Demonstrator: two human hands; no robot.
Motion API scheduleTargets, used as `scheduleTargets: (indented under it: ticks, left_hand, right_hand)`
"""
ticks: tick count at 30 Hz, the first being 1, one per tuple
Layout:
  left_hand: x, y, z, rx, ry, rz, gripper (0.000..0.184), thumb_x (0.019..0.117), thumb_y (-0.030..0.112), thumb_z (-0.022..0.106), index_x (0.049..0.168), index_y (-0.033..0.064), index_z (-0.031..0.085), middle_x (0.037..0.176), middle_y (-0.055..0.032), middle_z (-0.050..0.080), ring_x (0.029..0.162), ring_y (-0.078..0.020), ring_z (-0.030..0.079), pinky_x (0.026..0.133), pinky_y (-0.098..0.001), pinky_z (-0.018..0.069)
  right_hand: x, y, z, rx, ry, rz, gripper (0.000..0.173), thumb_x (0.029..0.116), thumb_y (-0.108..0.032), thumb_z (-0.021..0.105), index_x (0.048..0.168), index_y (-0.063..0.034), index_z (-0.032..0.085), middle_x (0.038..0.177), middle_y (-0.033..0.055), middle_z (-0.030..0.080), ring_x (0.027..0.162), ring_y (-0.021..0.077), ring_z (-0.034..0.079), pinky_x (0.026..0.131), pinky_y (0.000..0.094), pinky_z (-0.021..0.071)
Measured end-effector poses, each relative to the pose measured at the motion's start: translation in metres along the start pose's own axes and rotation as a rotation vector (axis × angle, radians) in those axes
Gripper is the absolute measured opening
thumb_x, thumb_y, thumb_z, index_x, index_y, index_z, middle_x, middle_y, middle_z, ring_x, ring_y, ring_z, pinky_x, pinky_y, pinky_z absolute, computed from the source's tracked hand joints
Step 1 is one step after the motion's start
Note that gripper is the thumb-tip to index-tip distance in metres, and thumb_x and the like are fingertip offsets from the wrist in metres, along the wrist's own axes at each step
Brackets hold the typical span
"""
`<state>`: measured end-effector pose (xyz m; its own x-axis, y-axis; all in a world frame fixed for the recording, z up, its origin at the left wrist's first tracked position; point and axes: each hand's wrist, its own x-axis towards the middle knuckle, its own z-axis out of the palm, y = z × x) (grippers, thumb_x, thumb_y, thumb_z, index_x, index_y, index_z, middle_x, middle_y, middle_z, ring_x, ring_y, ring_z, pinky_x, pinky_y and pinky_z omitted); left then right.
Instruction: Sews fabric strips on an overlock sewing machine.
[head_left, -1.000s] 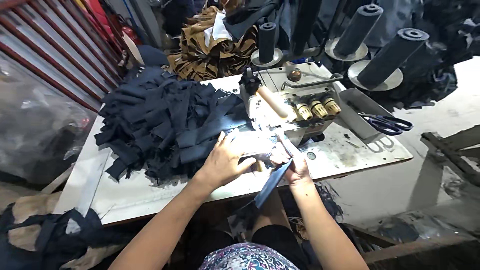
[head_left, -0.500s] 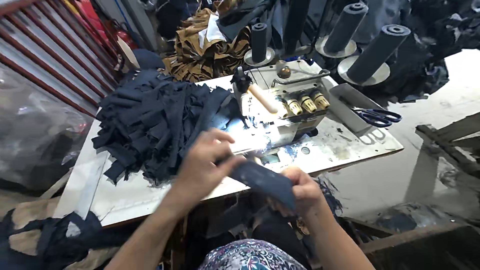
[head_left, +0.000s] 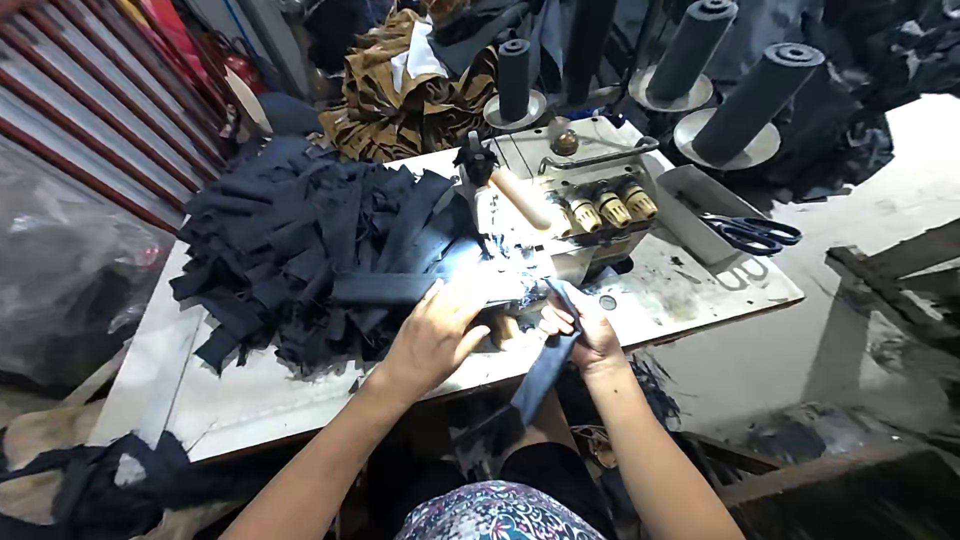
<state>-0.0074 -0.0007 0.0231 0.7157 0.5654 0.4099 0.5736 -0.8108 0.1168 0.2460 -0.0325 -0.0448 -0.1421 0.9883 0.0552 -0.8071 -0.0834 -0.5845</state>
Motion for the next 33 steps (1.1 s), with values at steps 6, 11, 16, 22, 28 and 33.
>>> scheduleTargets:
  ticks: [6, 11, 16, 22, 28, 33]
  left_hand:
    - [0.007, 0.020, 0.000, 0.119, -0.015, -0.110, 0.045, 0.1008, 0.044, 0.054, 0.132, 0.0148, 0.070, 0.137, -0.0058, 0.067, 0.136, -0.0337, 0.056, 0.112, -0.0566, 0.0431]
    - [0.022, 0.008, -0.002, 0.040, -0.018, -0.096, 0.040, 0.0999, 0.040, 0.057, 0.128, 0.0142, 0.071, 0.134, -0.0043, 0.068, 0.133, -0.0292, 0.057, 0.112, -0.0526, 0.0432]
    - [0.036, -0.010, -0.007, 0.011, -0.114, -0.094, 0.055, 0.1067, 0.048, 0.039, 0.146, 0.0146, 0.059, 0.153, -0.0057, 0.055, 0.147, -0.0275, 0.044, 0.120, -0.0534, 0.0319]
    - [0.025, 0.041, -0.036, -0.260, 0.061, -0.233, 0.053, 0.0950, 0.060, 0.058, 0.091, 0.0112, 0.077, 0.119, -0.0077, 0.069, 0.117, -0.0274, 0.062, 0.101, -0.0538, 0.0491]
    - [0.006, 0.011, -0.106, -0.187, 0.297, -0.233, 0.022, 0.0974, 0.021, 0.068, 0.095, 0.0001, 0.073, 0.115, -0.0149, 0.069, 0.110, -0.0248, 0.066, 0.096, -0.0410, 0.0545]
    - [0.006, -0.059, -0.102, 0.183, 0.197, -0.450, 0.026, 0.1006, 0.008, 0.059, 0.120, -0.0088, 0.064, 0.137, -0.0318, 0.056, 0.131, -0.0532, 0.050, 0.109, -0.0702, 0.0353]
  right_hand:
    - [0.015, 0.009, 0.012, 0.109, 0.057, -0.042, 0.035, 0.1101, -0.029, 0.036, 0.093, -0.0134, 0.064, 0.061, -0.0056, 0.052, 0.052, 0.0048, 0.054, 0.057, 0.0204, 0.0526]
    - [0.022, 0.010, 0.020, 0.154, 0.092, -0.085, 0.038, 0.1110, -0.029, 0.035, 0.096, -0.0111, 0.065, 0.058, -0.0039, 0.054, 0.051, 0.0062, 0.057, 0.058, 0.0220, 0.0549]
    - [0.016, 0.014, 0.023, -0.065, 0.180, -0.086, 0.036, 0.1115, -0.026, 0.031, 0.100, -0.0119, 0.062, 0.061, -0.0034, 0.054, 0.052, 0.0066, 0.056, 0.058, 0.0226, 0.0556]
    - [-0.026, 0.027, 0.060, -0.373, -0.180, -0.036, 0.021, 0.1028, -0.030, 0.056, 0.098, -0.0146, 0.068, 0.076, -0.0026, 0.069, 0.066, 0.0057, 0.065, 0.064, 0.0239, 0.0562]
    - [-0.042, -0.009, 0.076, -0.111, -0.698, -0.084, 0.026, 0.1021, -0.035, 0.059, 0.112, -0.0172, 0.074, 0.085, -0.0047, 0.075, 0.073, 0.0049, 0.071, 0.069, 0.0244, 0.0606]
    - [-0.019, 0.000, 0.041, -0.140, -0.155, -0.054, 0.023, 0.0982, -0.038, 0.064, 0.093, -0.0171, 0.073, 0.066, -0.0057, 0.065, 0.060, 0.0057, 0.064, 0.068, 0.0264, 0.0591]
